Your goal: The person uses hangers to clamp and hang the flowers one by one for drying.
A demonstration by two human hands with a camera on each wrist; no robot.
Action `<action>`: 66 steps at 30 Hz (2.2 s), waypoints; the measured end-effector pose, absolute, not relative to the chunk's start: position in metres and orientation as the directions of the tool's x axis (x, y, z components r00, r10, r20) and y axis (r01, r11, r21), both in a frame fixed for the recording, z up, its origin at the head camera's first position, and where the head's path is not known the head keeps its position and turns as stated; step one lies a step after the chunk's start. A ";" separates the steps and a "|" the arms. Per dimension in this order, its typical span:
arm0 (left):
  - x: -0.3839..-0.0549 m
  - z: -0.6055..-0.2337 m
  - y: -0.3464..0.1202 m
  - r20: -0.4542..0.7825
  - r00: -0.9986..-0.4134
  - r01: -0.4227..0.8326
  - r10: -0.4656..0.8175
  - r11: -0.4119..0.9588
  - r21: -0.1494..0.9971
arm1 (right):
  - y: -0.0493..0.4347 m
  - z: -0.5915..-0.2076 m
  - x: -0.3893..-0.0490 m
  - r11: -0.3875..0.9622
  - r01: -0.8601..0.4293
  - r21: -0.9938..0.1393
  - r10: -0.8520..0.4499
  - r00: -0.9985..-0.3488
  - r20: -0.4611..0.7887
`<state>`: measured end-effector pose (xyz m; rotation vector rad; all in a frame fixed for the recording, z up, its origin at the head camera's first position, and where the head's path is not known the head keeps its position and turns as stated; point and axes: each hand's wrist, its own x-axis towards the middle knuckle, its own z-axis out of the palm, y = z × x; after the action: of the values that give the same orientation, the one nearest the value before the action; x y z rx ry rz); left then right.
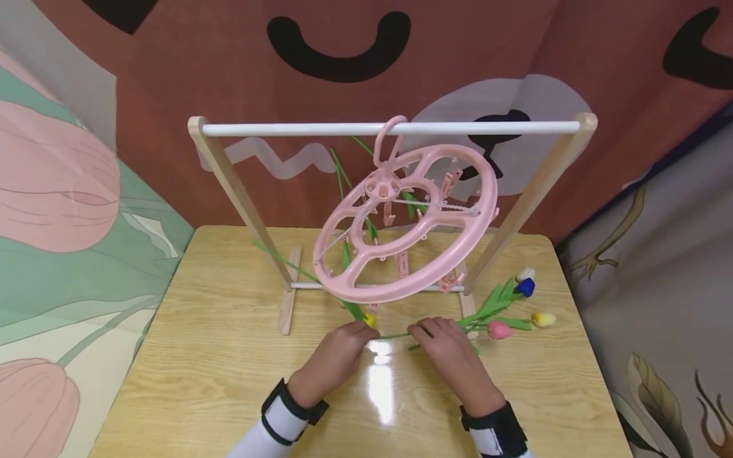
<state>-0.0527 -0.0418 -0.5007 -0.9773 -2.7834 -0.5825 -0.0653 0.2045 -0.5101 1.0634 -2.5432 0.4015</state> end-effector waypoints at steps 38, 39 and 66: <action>-0.040 -0.469 -0.091 0.784 -0.529 0.703 0.325 0.685 0.190 | 0.236 -0.497 -0.071 0.735 -0.528 -0.426 -0.440 -0.849 0.292; -0.039 -0.467 -0.091 0.814 -0.487 0.719 0.318 0.675 0.166 | 0.235 -0.497 -0.071 0.732 -0.527 -0.432 -0.440 -0.849 0.292; -0.043 -0.508 -0.042 0.215 -0.966 0.172 0.144 -0.263 0.949 | 0.181 -0.491 -0.071 0.561 -0.532 -0.634 -0.502 -0.828 0.250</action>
<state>-0.0435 -0.0421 -0.5084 -0.4066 -1.8955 -2.4491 -0.0705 0.1813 -0.4905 0.9080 -2.7398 1.1341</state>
